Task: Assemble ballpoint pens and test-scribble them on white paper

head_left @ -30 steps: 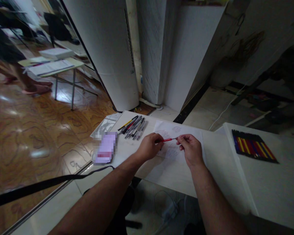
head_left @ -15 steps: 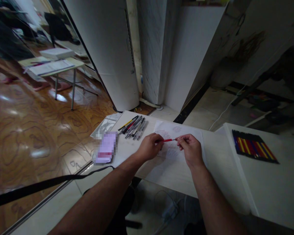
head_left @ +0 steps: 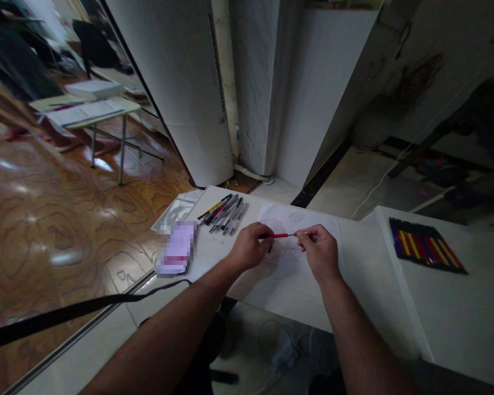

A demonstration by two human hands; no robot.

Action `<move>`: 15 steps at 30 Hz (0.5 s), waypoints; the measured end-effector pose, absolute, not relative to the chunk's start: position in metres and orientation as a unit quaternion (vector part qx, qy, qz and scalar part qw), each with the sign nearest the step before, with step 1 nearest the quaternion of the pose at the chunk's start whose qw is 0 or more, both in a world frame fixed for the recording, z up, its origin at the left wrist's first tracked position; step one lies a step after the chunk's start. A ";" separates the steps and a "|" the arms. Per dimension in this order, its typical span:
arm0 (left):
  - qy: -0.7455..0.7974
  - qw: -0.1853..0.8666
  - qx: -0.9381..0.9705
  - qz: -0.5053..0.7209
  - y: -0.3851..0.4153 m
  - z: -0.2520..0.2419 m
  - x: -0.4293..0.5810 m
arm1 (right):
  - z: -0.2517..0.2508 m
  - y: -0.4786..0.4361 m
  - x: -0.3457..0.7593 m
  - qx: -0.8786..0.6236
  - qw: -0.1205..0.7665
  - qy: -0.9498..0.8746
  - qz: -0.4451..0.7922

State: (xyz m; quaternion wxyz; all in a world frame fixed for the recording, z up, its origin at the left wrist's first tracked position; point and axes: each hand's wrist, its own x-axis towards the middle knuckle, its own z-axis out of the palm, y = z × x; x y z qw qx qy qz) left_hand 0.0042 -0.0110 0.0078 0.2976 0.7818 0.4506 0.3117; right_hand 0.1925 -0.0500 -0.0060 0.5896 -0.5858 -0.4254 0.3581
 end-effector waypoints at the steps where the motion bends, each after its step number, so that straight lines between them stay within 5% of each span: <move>1: 0.454 0.295 0.780 0.313 -0.011 0.008 0.004 | -0.006 -0.050 0.193 -0.584 0.590 -0.427 0.360; 15: 0.454 0.274 0.794 0.298 -0.012 0.010 0.005 | -0.004 -0.049 0.193 -0.557 0.630 -0.378 0.387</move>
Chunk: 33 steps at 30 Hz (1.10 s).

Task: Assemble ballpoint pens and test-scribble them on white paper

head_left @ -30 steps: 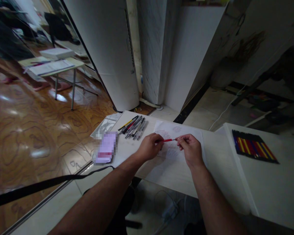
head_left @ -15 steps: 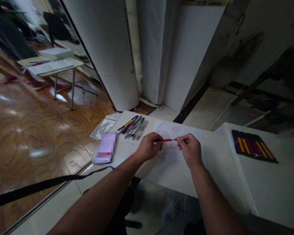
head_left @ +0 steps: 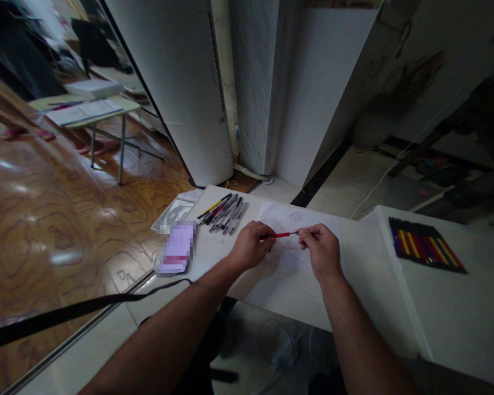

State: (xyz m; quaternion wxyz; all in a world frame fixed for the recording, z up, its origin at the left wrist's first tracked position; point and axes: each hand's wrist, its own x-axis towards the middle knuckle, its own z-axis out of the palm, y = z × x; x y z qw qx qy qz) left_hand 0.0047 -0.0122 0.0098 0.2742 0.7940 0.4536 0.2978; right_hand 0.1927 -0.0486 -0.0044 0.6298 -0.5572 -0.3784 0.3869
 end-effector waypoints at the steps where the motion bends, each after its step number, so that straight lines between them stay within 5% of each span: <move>1: 0.455 0.273 0.793 0.299 -0.012 0.010 0.005 | -0.004 -0.048 0.194 -0.560 0.632 -0.377 0.380; 23: 0.446 0.324 0.777 0.304 -0.014 0.008 0.006 | -0.005 -0.051 0.188 -0.522 0.658 -0.347 0.418; 33: 0.447 0.288 0.792 0.301 -0.016 0.005 0.006 | -0.002 -0.052 0.187 -0.562 0.605 -0.405 0.394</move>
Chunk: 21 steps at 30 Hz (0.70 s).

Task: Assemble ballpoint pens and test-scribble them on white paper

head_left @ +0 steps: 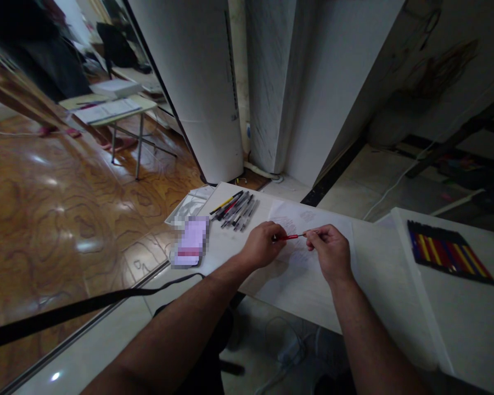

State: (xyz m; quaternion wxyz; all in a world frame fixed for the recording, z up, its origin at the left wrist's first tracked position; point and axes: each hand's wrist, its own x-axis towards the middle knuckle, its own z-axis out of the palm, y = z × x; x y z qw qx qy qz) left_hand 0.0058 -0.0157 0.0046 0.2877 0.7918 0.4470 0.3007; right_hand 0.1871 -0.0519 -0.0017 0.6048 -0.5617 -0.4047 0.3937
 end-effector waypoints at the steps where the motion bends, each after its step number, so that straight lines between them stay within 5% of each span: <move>1: 0.447 0.289 0.794 0.293 -0.016 0.004 0.006 | -0.001 -0.052 0.186 -0.558 0.607 -0.400 0.400; 9: 0.505 0.309 0.762 0.263 -0.009 0.007 0.001 | -0.005 -0.049 0.182 -0.559 0.592 -0.405 0.416; 21: 0.622 0.253 0.704 0.229 0.003 0.002 -0.009 | -0.021 -0.055 0.166 -0.575 0.320 -0.731 0.183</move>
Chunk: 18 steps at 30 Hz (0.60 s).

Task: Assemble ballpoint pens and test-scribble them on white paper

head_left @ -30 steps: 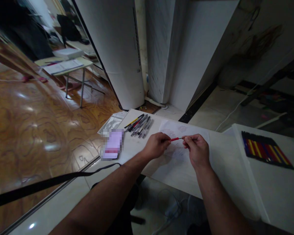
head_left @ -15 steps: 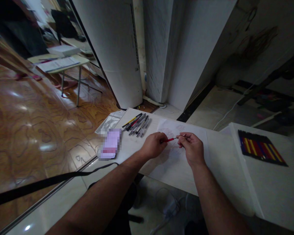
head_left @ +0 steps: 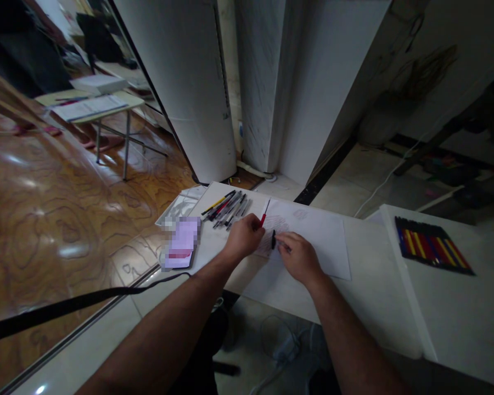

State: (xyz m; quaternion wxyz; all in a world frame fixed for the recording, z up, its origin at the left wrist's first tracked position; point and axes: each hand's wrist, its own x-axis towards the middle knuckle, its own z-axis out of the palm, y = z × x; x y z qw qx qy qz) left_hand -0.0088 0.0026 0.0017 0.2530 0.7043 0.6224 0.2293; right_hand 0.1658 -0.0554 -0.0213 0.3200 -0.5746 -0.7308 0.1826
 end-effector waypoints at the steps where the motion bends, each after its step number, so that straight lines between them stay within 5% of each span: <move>1: 0.624 0.249 0.706 0.225 0.002 0.002 -0.009 | -0.021 -0.056 0.165 -0.581 0.302 -0.735 0.175; 18: 0.609 0.248 0.731 0.185 -0.001 0.001 -0.006 | -0.013 -0.059 0.159 -0.623 0.197 -0.741 0.152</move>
